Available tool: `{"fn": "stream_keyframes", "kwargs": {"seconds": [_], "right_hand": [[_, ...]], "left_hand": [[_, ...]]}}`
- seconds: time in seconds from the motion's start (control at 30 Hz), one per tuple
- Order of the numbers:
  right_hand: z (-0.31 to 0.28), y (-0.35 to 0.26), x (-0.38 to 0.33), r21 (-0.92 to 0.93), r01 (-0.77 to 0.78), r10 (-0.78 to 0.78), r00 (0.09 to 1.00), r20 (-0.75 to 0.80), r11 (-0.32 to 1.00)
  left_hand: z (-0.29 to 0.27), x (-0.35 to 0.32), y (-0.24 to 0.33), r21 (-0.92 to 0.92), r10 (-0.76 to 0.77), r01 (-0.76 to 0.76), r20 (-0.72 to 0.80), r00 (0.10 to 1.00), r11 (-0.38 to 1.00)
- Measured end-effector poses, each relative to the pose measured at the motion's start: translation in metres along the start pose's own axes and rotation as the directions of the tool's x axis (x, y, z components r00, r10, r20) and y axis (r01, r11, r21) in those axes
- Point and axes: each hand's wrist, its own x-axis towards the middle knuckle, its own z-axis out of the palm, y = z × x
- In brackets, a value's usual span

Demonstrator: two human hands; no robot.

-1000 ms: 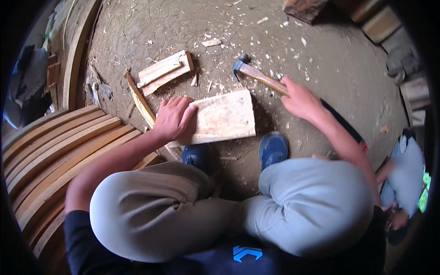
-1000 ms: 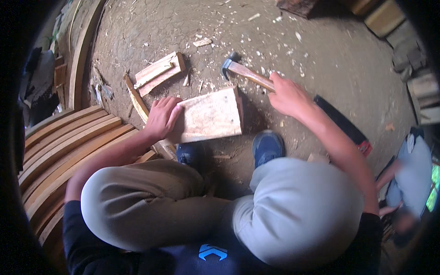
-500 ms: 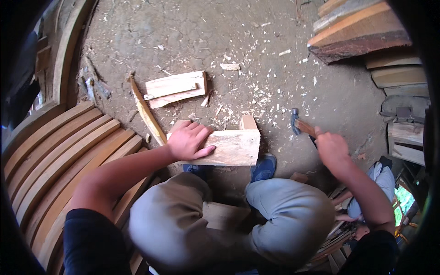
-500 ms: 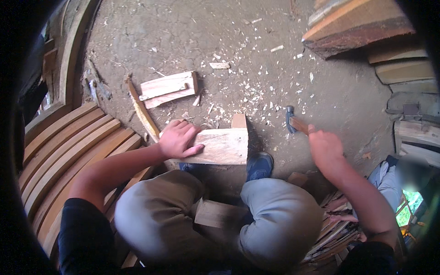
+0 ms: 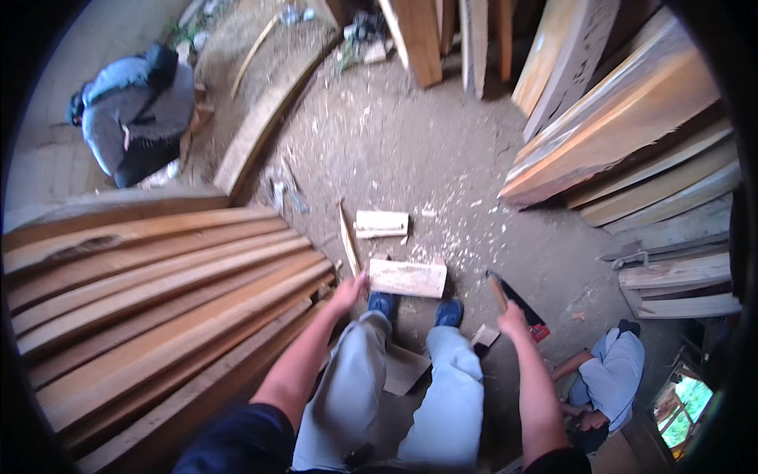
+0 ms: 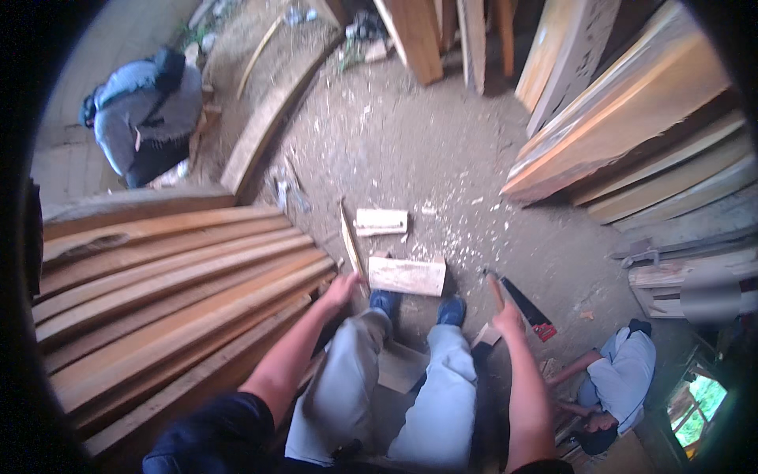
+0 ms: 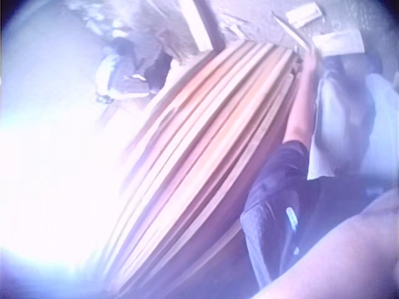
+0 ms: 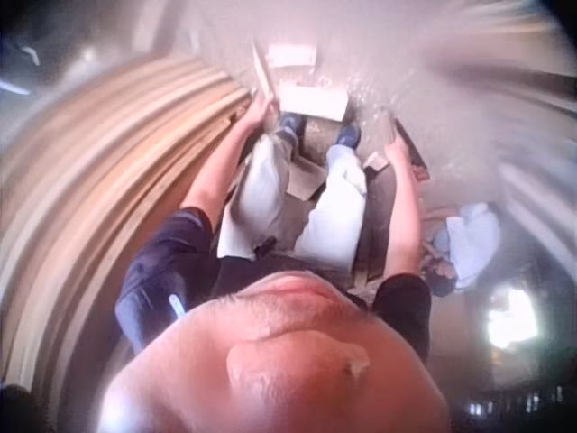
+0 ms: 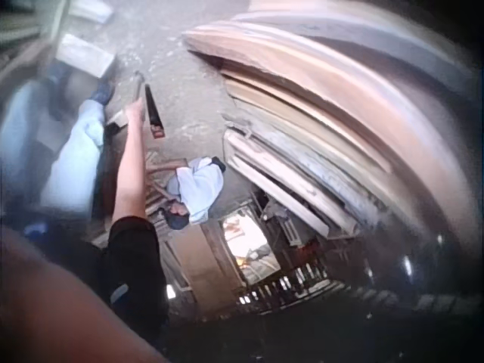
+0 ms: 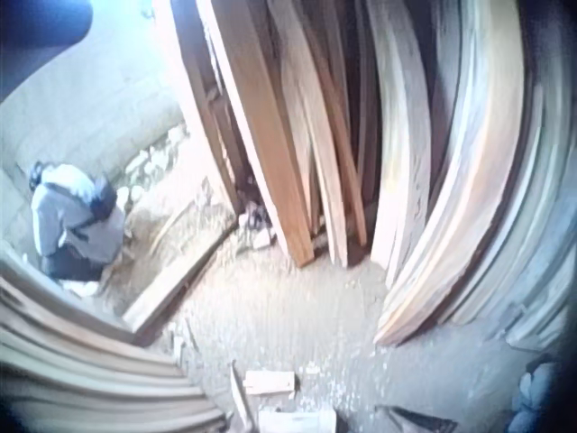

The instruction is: The person sits on the floor and uses a hammer to drive nails into small wooden pieces. They repeatedly pick up wood, position it, hammer nails, and inspect the pieces.

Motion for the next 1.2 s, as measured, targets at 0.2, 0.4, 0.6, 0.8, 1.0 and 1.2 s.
{"fn": "stream_keyframes", "kwargs": {"seconds": [0.2, 0.4, 0.6, 0.8, 1.0, 1.2], "right_hand": [[-0.042, 0.04, -0.199, 0.092, 0.119, -0.111, 0.99, -0.086, 0.989], [-0.011, 0.118, -0.319, 0.829, -0.135, 0.037, 0.99, 0.137, 0.542], [-0.021, 0.149, -0.364, 0.719, -0.247, 0.185, 0.969, 0.165, 0.649], [-0.086, 0.133, -0.282, 0.695, -0.315, 0.113, 0.94, 0.322, 0.646], [-0.28, 0.032, -0.213, 0.284, -0.142, 0.019, 0.918, 0.396, 0.948], [-0.421, -0.031, -0.11, 0.204, 0.091, -0.168, 0.901, 0.4, 0.975]], "left_hand": [[-0.019, -0.174, 0.007, 0.426, -0.251, 0.103, 0.308, 0.918, 0.899], [-0.048, -0.252, 0.014, 0.324, -0.099, 0.042, 0.159, 0.982, 0.945], [-0.128, -0.302, 0.195, 0.088, 0.031, -0.023, -0.086, 0.996, 0.996], [-0.164, -0.283, 0.262, -0.114, -0.106, 0.081, -0.232, 0.967, 0.99], [-0.174, -0.291, 0.319, -0.014, -0.217, 0.228, -0.374, 0.902, 0.974], [-0.155, -0.297, 0.395, -0.317, -0.188, 0.062, -0.384, 0.904, 0.946]]}}
